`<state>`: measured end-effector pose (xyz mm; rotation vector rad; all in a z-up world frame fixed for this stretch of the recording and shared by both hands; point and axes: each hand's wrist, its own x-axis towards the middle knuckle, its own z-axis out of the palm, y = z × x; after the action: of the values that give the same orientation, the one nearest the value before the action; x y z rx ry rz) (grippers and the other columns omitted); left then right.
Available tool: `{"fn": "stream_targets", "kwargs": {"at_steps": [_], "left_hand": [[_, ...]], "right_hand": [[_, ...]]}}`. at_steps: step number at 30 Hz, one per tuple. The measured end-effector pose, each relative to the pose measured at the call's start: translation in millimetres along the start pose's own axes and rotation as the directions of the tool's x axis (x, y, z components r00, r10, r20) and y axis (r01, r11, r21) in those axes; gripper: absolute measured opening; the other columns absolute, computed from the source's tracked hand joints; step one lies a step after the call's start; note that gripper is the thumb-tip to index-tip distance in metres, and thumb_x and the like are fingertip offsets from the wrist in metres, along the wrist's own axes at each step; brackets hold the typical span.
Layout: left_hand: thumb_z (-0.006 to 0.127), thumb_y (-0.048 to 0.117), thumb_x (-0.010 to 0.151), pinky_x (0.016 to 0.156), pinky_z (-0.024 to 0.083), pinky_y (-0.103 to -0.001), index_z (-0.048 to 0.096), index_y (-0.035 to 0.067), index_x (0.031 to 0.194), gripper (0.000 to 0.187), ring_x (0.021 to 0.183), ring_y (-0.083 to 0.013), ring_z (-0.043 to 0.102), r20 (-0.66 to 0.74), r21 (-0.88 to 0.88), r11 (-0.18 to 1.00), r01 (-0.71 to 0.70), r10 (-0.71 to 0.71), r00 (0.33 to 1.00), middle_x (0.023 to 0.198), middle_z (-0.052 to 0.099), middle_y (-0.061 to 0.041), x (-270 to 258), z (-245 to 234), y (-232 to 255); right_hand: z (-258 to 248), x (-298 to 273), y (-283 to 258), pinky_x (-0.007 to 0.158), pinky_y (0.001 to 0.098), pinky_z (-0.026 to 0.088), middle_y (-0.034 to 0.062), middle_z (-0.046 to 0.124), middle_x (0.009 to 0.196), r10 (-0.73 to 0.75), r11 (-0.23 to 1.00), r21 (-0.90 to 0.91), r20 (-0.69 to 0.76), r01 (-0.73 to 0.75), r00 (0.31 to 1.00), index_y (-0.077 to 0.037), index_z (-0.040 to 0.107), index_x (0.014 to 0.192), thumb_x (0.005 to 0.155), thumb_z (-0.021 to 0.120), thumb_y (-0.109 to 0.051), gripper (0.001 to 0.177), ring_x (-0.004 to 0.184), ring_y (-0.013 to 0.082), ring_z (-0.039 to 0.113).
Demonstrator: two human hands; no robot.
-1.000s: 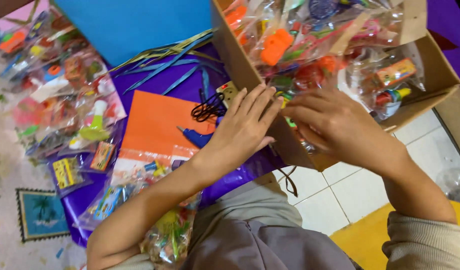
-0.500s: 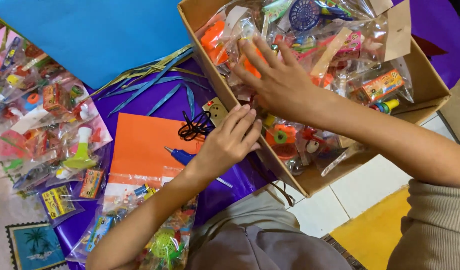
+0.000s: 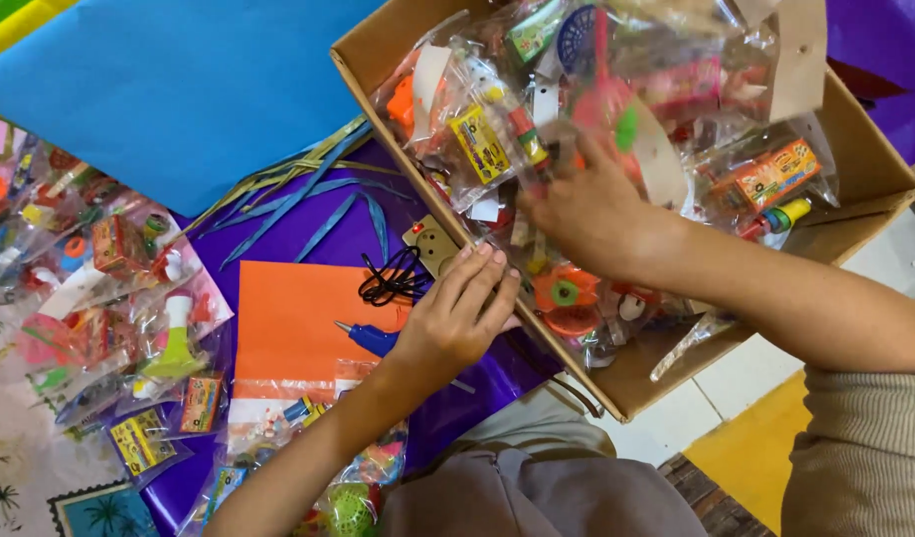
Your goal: The person applies glue to small packaged toys with a glue gun, attaches them to a sheet, and sorts through a cardboard box filled with various toy packages.
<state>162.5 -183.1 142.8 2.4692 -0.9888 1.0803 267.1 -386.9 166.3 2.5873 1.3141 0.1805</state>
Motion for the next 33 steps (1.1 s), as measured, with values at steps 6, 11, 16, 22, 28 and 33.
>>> {"fn": "stream_targets", "kwargs": {"at_steps": [6, 11, 16, 22, 28, 33], "left_hand": [[0.058, 0.031, 0.105, 0.101, 0.060, -0.042, 0.071, 0.004, 0.112, 0.031, 0.105, -0.0331, 0.072, 0.053, -0.021, 1.000, 0.010, -0.009, 0.999, 0.109, 0.069, -0.019, -1, -2, 0], [0.049, 0.031, 0.108, 0.101, 0.061, -0.043, 0.068, 0.002, 0.114, 0.035, 0.107, -0.0346, 0.071, 0.050, -0.043, 0.999, 0.012, -0.010, 0.999, 0.115, 0.068, -0.020, -10, 4, 0], [0.051, 0.030, 0.108, 0.100, 0.061, -0.044, 0.068, 0.002, 0.117, 0.034, 0.107, -0.0345, 0.071, 0.064, -0.051, 0.999, 0.016, -0.013, 0.998, 0.116, 0.067, -0.020, -6, -2, -1], [0.073, 0.018, 0.097, 0.097, 0.063, -0.043, 0.071, 0.001, 0.103, 0.017, 0.102, -0.0336, 0.073, 0.060, -0.065, 0.997, 0.047, -0.043, 0.997, 0.108, 0.069, -0.018, 10, -8, 1], [0.079, 0.012, 0.092, 0.095, 0.063, -0.044, 0.073, 0.002, 0.099, 0.014, 0.101, -0.0333, 0.073, 0.037, -0.105, 0.993, 0.056, -0.052, 0.998, 0.106, 0.071, -0.018, 10, -5, -1], [0.081, 0.021, 0.089, 0.094, 0.063, -0.043, 0.072, 0.005, 0.092, 0.019, 0.097, -0.0329, 0.075, -0.072, -0.093, 0.995, 0.018, -0.025, 0.997, 0.105, 0.073, -0.018, 3, 7, -3]], "right_hand": [[-16, 18, -3, 0.104, 0.0580, 0.043, 0.0079, 0.075, 0.090, -0.055, 0.992, 0.091, -0.293, 0.085, 0.955, -0.016, 0.074, 0.100, 0.073, 0.082, -0.015, 0.028, 0.100, 0.0288, 0.069], [33, 3, -20, 0.077, 0.0469, 0.053, 0.0033, 0.071, 0.090, -0.283, 0.866, 0.423, -0.023, 0.266, 0.959, -0.018, 0.073, 0.086, 0.072, 0.076, -0.020, 0.015, 0.091, 0.0275, 0.064], [10, -1, -16, 0.073, 0.0436, 0.051, -0.0011, 0.066, 0.100, -0.211, 0.963, 0.184, 0.068, 0.195, 0.975, -0.020, 0.077, 0.074, 0.071, 0.074, -0.012, 0.009, 0.095, 0.0262, 0.060], [-4, 10, 14, 0.073, 0.0367, 0.045, 0.0054, 0.063, 0.113, -0.080, 0.992, 0.091, -0.124, 0.091, 0.989, -0.014, 0.075, 0.082, 0.074, 0.074, -0.014, 0.008, 0.100, 0.0262, 0.056], [-20, 12, 15, 0.073, 0.0412, 0.049, 0.0107, 0.065, 0.114, -0.259, 0.862, 0.443, -0.030, 0.245, 0.965, -0.007, 0.078, 0.093, 0.070, 0.077, -0.008, 0.023, 0.100, 0.0303, 0.061], [25, -6, -21, 0.059, 0.0401, 0.061, 0.0182, 0.075, 0.088, -0.580, 0.649, 0.760, 0.452, 0.049, 0.678, -0.002, 0.077, 0.086, 0.088, 0.068, -0.015, 0.016, 0.081, 0.0315, 0.077]]}}
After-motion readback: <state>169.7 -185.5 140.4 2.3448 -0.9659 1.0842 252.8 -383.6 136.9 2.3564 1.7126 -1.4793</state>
